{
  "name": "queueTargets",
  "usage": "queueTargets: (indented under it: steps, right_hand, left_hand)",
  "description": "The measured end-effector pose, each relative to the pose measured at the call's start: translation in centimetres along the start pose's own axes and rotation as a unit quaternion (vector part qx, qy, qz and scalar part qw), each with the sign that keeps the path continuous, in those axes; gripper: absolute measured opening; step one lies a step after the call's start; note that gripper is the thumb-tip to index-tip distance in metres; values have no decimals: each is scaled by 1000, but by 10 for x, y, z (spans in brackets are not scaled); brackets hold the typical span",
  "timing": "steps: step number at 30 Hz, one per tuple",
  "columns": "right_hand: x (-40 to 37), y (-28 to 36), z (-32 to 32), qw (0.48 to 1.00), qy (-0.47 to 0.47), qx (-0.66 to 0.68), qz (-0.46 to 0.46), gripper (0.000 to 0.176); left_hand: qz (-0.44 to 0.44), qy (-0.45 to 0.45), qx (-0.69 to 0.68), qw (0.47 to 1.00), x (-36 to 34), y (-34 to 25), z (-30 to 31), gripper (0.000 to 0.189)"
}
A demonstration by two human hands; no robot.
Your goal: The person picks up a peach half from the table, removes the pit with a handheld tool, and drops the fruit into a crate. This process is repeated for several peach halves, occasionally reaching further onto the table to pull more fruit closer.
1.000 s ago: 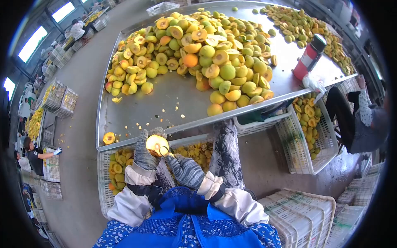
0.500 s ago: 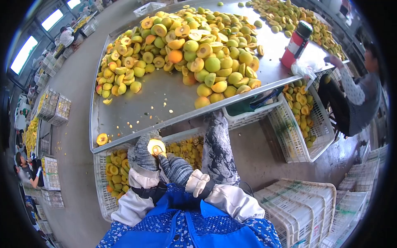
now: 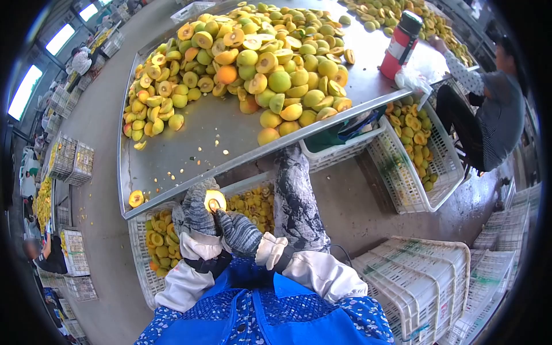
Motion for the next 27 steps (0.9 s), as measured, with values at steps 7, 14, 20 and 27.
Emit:
queueTargets:
  steps: [7, 14, 20, 27]
  right_hand:
    - [1, 6, 4, 1000, 10, 17, 10, 30]
    - [-10, -11, -4, 997, 16, 56, -47, 21]
    - [-5, 0, 5, 998, -44, -24, -34, 21]
    - [-5, 3, 8, 998, -58, -8, -27, 29]
  left_hand:
    - [4, -9, -22, 1000, -3, 1, 0, 27]
    - [42, 18, -100, 994, -14, 8, 0, 26]
    - [60, 25, -127, 990, -12, 11, -3, 26]
    - [107, 28, -189, 976, -14, 22, -11, 25]
Point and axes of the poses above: each hand's wrist, its own x-axis towards the middle knuckle, its own z-axis out of the back of the hand, y = z × x, the point moved 9 cm from there along x, towards the middle knuckle, and after that the axes turned 12 degrees about z, right-handed, at the moved point
